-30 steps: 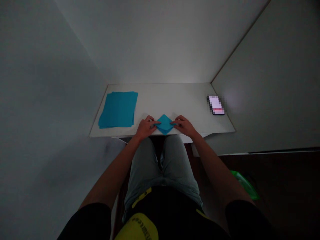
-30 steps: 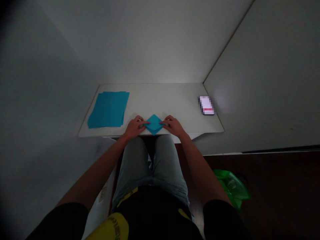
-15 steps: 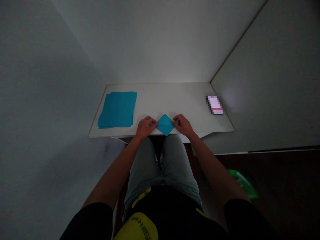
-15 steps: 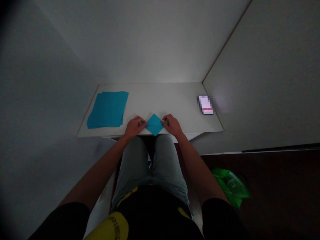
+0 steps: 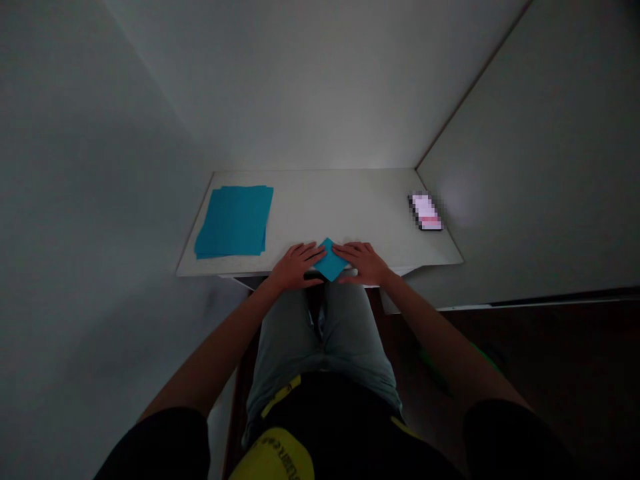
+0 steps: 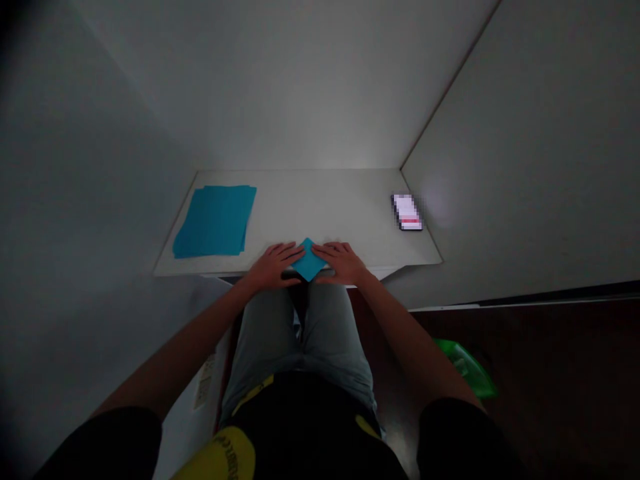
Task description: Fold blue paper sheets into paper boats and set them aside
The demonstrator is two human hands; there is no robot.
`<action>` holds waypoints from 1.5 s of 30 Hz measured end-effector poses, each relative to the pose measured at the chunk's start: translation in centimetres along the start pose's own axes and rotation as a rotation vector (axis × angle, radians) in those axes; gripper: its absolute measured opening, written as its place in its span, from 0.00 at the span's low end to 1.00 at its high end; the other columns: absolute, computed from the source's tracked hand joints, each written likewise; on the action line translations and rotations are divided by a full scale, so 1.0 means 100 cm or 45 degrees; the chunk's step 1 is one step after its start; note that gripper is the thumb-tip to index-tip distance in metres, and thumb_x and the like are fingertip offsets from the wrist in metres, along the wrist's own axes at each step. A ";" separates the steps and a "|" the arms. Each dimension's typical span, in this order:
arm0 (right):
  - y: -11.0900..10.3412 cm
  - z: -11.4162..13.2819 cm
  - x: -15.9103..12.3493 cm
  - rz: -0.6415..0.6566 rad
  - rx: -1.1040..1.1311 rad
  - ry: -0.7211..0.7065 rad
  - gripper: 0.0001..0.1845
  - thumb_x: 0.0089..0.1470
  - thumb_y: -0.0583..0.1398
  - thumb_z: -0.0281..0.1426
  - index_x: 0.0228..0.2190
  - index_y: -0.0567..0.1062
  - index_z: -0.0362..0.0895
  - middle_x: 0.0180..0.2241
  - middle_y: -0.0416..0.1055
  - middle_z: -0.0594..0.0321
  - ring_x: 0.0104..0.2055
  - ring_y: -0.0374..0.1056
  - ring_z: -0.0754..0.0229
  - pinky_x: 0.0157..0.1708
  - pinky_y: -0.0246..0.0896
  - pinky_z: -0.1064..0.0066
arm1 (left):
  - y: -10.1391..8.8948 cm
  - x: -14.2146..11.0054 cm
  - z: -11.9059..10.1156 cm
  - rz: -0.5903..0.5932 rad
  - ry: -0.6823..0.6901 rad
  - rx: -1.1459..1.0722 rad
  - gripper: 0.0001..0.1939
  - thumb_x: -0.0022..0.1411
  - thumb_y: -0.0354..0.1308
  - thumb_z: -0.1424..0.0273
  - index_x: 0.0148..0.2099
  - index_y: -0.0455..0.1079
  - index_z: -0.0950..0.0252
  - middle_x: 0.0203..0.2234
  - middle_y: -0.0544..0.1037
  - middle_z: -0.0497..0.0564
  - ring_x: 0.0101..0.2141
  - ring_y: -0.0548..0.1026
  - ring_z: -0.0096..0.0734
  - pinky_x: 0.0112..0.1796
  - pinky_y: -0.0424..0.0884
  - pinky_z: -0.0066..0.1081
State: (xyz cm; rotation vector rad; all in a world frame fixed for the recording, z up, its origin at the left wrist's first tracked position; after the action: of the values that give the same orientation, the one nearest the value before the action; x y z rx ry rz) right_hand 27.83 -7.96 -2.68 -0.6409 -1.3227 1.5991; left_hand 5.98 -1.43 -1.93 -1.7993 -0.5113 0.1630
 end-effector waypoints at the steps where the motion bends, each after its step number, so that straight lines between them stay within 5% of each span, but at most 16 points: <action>1: -0.001 0.001 -0.004 -0.007 0.027 -0.009 0.43 0.64 0.66 0.53 0.73 0.65 0.52 0.71 0.66 0.58 0.67 0.63 0.37 0.63 0.55 0.45 | 0.001 -0.004 -0.001 -0.014 -0.019 -0.011 0.36 0.71 0.63 0.58 0.77 0.62 0.55 0.73 0.67 0.53 0.73 0.62 0.49 0.71 0.55 0.52; 4: -0.004 -0.001 -0.009 -0.074 0.160 0.049 0.27 0.69 0.63 0.44 0.65 0.76 0.54 0.66 0.74 0.58 0.62 0.68 0.42 0.60 0.58 0.47 | 0.003 -0.009 0.000 -0.083 -0.115 -0.096 0.27 0.72 0.60 0.69 0.71 0.71 0.52 0.69 0.73 0.50 0.71 0.66 0.45 0.70 0.58 0.52; 7: -0.010 -0.004 -0.003 -0.175 0.401 0.111 0.17 0.71 0.60 0.42 0.53 0.85 0.53 0.52 0.84 0.58 0.53 0.74 0.47 0.57 0.62 0.51 | -0.003 -0.002 0.003 -0.161 -0.205 -0.313 0.16 0.73 0.60 0.67 0.59 0.81 0.53 0.59 0.83 0.51 0.63 0.76 0.45 0.65 0.66 0.50; 10: -0.021 -0.013 0.009 -0.339 0.655 0.266 0.18 0.70 0.61 0.48 0.46 0.86 0.51 0.42 0.84 0.59 0.45 0.76 0.50 0.50 0.68 0.57 | -0.019 0.014 0.017 -0.294 -0.379 -0.602 0.14 0.74 0.59 0.58 0.50 0.83 0.59 0.46 0.87 0.53 0.48 0.82 0.42 0.53 0.76 0.41; 14: -0.031 -0.032 0.029 -0.440 0.828 0.447 0.23 0.67 0.62 0.53 0.48 0.83 0.49 0.40 0.82 0.61 0.40 0.75 0.53 0.44 0.71 0.61 | -0.035 0.038 0.041 -0.404 -0.511 -0.905 0.17 0.73 0.60 0.54 0.49 0.80 0.62 0.39 0.85 0.50 0.39 0.81 0.36 0.42 0.77 0.33; 18: -0.022 -0.051 0.038 -0.435 0.730 0.476 0.21 0.68 0.62 0.49 0.52 0.82 0.49 0.40 0.82 0.59 0.39 0.74 0.53 0.45 0.71 0.59 | -0.027 0.047 0.055 -0.392 -0.518 -0.842 0.11 0.71 0.62 0.64 0.51 0.80 0.63 0.43 0.85 0.51 0.42 0.80 0.36 0.47 0.76 0.34; 22: -0.007 -0.058 0.034 -0.411 0.482 0.417 0.14 0.68 0.60 0.36 0.48 0.85 0.49 0.43 0.81 0.55 0.47 0.75 0.48 0.53 0.70 0.53 | -0.012 0.040 0.048 -0.338 -0.453 -0.477 0.11 0.70 0.63 0.70 0.52 0.82 0.61 0.47 0.84 0.54 0.50 0.79 0.43 0.55 0.73 0.42; 28: -0.003 -0.045 0.022 -0.401 0.245 0.302 0.17 0.67 0.59 0.29 0.51 0.85 0.51 0.56 0.78 0.53 0.55 0.73 0.46 0.59 0.67 0.48 | -0.008 0.033 0.022 -0.186 -0.279 -0.132 0.23 0.70 0.55 0.78 0.61 0.80 0.56 0.60 0.81 0.53 0.60 0.75 0.46 0.60 0.68 0.50; 38: 0.002 0.007 0.013 -0.211 0.037 0.198 0.27 0.73 0.55 0.33 0.69 0.70 0.51 0.71 0.67 0.56 0.73 0.63 0.47 0.69 0.56 0.45 | 0.006 0.015 -0.007 -0.166 -0.158 -0.001 0.31 0.76 0.52 0.64 0.76 0.62 0.68 0.74 0.65 0.62 0.72 0.64 0.48 0.72 0.57 0.51; 45: -0.004 -0.013 -0.007 -0.204 0.058 0.289 0.28 0.75 0.51 0.37 0.72 0.66 0.53 0.72 0.64 0.57 0.74 0.61 0.45 0.72 0.53 0.38 | 0.005 0.010 -0.008 -0.213 -0.171 -0.053 0.34 0.74 0.60 0.56 0.75 0.64 0.64 0.72 0.67 0.63 0.72 0.65 0.50 0.74 0.55 0.56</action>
State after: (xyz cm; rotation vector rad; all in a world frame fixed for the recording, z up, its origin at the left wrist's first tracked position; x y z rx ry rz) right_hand 29.33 -8.00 -2.82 -0.6508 -1.1379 1.3801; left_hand 7.30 -1.79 -2.02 -1.7842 -0.7632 0.1593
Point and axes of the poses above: each hand's wrist, its own x-axis towards the middle knuckle, its own y-axis out of the palm, z = x × y, the point moved 6 cm from there along x, towards the middle knuckle
